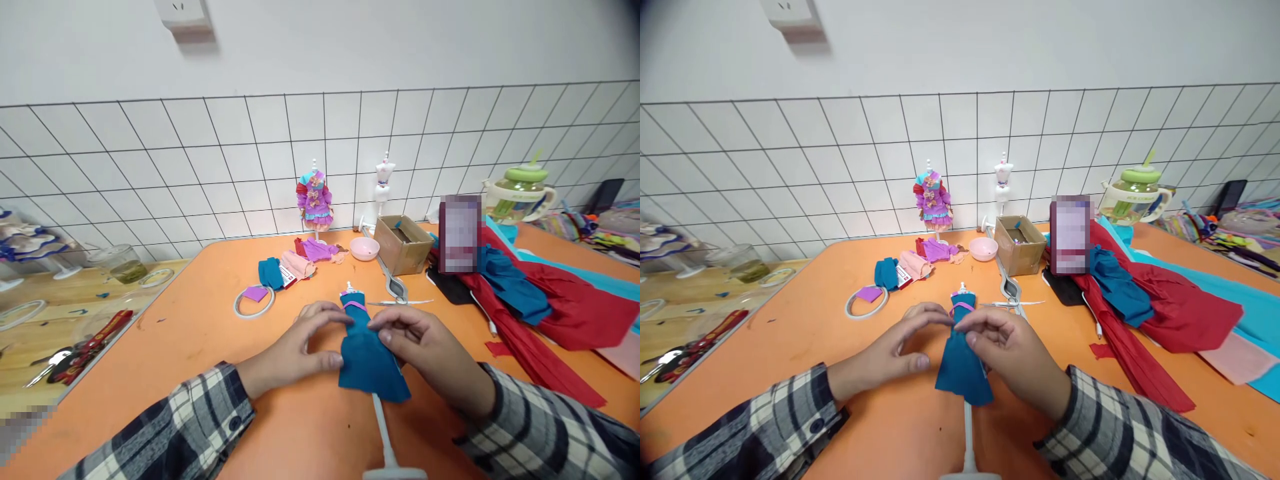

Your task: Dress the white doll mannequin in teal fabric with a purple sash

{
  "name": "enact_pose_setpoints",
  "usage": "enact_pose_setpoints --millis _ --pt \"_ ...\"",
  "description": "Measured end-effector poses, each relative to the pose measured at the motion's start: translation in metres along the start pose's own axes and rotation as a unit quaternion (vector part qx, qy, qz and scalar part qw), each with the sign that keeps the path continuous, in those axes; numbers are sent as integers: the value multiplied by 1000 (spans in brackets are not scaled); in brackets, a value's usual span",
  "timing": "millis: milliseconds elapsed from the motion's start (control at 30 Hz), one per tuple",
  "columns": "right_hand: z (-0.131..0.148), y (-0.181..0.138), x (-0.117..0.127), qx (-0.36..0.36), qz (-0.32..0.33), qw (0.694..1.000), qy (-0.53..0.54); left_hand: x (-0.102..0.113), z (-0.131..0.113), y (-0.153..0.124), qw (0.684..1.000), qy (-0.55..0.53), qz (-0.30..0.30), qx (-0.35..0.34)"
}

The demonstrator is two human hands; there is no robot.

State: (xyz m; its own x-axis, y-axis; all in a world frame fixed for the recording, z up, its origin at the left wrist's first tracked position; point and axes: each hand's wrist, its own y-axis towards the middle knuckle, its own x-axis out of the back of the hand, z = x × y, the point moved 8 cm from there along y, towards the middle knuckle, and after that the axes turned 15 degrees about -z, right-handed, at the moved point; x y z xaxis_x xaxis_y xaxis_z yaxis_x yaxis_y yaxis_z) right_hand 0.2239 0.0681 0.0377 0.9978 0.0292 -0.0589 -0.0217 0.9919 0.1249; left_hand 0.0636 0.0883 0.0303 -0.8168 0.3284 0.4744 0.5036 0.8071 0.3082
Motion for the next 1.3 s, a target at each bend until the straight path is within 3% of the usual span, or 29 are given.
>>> enact_pose_setpoints --millis 133,300,567,800,1033,1167,1300 --pt "4 -8 -1 6 -5 1000 0 -12 -6 -4 999 33 32 4" --pt "-2 -11 2 -21 -18 1000 -5 -19 -6 -4 999 -3 52 14" --pt "-23 2 20 -48 -81 992 -87 -8 15 -2 997 -42 3 70" --pt "-51 21 28 -61 -60 989 -122 -3 26 12 992 105 -29 66" --pt "-44 31 33 32 -66 977 -199 -9 27 20 984 176 -10 32" --pt "-34 32 27 99 -26 963 -249 -11 28 22 983 176 -9 44" --pt "-31 29 24 76 -13 964 -254 -10 26 22 988 147 -9 44"
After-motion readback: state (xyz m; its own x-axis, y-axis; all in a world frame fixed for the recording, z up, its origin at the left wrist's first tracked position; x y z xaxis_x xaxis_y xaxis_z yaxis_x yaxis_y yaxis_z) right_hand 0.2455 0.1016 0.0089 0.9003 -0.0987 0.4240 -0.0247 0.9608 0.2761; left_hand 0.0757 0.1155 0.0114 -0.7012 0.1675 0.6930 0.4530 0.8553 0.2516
